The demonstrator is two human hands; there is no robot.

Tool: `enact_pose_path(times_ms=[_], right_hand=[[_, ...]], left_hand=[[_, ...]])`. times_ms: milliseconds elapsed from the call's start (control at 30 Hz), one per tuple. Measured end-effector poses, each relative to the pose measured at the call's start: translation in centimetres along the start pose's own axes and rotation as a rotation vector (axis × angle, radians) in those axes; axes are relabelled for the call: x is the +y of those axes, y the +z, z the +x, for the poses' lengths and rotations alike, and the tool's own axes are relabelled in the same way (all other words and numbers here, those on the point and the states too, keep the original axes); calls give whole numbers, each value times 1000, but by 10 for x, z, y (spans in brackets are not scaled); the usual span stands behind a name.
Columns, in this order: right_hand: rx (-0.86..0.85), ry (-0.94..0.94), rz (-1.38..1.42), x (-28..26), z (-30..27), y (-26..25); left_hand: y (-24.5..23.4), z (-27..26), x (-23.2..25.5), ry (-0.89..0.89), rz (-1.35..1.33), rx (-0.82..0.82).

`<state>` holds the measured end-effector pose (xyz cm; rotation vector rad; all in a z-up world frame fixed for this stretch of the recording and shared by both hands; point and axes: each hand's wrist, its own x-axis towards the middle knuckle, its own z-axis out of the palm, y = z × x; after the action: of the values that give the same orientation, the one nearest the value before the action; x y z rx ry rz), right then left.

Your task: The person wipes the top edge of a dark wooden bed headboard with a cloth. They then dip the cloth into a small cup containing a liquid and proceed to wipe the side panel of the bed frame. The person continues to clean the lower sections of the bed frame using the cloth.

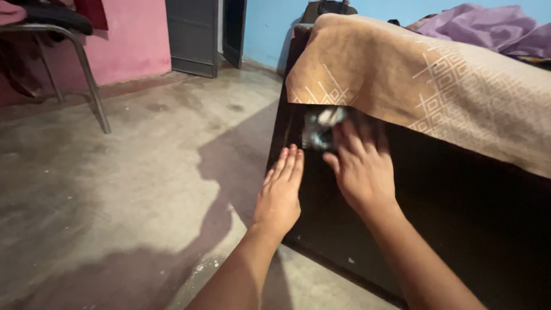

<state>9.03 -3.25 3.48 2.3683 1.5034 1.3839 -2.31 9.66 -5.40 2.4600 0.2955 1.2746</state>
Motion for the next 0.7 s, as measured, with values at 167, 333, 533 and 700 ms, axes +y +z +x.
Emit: enact_pose_path(times_ms=[167,333,533,700], right_hand=[[-63,-18,8,-14,5,8],[-144,-306,16,-29,-28,22],[-182,-32,121,-16,16,0],[18,-12,27,-22,47,3]], left_hand=[[7,4,0,-60,7,-6],[13,1,-4,-146,41,-184],[9,0,-29,-165,42,-68],[7,-6,-39,-250,51,1]])
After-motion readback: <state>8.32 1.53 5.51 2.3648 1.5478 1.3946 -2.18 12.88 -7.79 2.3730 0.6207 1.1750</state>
